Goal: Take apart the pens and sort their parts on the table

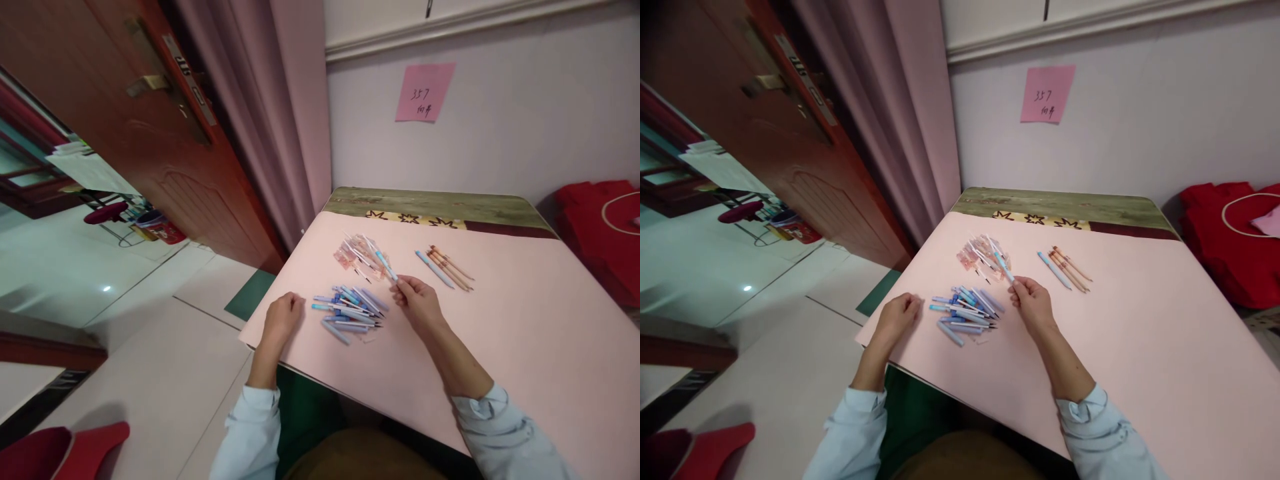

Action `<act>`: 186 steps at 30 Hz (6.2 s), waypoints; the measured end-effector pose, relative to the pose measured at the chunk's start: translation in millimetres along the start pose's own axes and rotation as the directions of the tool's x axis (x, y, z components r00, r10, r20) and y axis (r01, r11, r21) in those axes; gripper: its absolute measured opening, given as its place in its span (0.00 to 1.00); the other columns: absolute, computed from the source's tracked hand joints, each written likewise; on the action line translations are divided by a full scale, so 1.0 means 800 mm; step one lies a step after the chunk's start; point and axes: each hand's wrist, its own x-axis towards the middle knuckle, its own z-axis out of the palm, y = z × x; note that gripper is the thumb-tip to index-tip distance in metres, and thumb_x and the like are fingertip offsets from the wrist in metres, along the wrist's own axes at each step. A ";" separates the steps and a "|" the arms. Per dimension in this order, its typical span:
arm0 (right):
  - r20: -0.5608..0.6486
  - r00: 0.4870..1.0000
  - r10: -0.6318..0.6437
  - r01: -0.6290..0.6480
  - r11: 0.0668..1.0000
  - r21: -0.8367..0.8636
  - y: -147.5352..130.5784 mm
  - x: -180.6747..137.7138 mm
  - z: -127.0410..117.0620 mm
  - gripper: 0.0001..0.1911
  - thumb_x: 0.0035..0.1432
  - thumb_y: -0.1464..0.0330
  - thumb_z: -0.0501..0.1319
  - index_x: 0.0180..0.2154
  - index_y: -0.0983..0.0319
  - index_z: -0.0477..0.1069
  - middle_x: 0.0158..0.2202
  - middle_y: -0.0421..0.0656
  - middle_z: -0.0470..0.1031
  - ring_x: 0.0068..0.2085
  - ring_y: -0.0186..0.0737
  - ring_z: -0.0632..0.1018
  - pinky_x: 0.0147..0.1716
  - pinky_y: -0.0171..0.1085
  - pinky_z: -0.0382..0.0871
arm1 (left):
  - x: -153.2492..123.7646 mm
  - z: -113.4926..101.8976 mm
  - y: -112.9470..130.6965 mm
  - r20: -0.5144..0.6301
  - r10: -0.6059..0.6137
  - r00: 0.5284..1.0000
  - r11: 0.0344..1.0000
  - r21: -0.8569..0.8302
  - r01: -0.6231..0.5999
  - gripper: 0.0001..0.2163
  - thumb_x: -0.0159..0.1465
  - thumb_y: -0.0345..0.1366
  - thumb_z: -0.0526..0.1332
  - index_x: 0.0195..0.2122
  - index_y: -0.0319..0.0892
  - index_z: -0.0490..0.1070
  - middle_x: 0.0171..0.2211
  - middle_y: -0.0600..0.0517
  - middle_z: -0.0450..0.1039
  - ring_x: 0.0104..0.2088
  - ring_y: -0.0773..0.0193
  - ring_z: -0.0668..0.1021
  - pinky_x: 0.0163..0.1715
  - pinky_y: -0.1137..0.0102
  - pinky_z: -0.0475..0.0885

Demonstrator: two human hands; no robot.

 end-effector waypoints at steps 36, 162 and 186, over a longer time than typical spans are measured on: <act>0.587 0.722 0.367 -0.359 0.923 -0.136 -0.044 -0.051 0.036 0.26 0.55 0.44 0.58 0.27 0.61 0.64 0.16 0.29 0.46 0.19 0.27 0.43 0.17 0.31 0.35 | -0.030 0.071 0.158 0.272 0.242 0.931 0.084 -0.962 0.259 0.18 0.54 0.40 0.70 0.44 0.37 0.76 0.39 0.43 0.80 0.25 0.67 0.76 0.35 0.67 0.71; 0.170 0.974 -0.150 0.225 0.723 -0.653 -0.025 -0.038 0.021 0.22 0.57 0.50 0.59 0.31 0.61 0.78 0.21 0.40 0.72 0.24 0.38 0.69 0.24 0.34 0.60 | 0.070 0.038 0.036 0.066 0.268 0.961 0.962 -0.063 -0.264 0.12 0.56 0.29 0.60 0.40 0.42 0.79 0.39 0.47 0.76 0.41 0.57 0.75 0.45 0.64 0.69; 0.181 0.968 -0.174 0.217 0.941 -0.259 -0.034 -0.043 0.033 0.22 0.59 0.50 0.59 0.33 0.63 0.75 0.21 0.37 0.66 0.21 0.31 0.61 0.22 0.33 0.53 | 0.004 0.045 0.097 0.085 0.213 0.973 0.669 -0.739 -0.081 0.08 0.56 0.37 0.65 0.35 0.40 0.73 0.28 0.53 0.73 0.26 0.68 0.74 0.26 0.74 0.67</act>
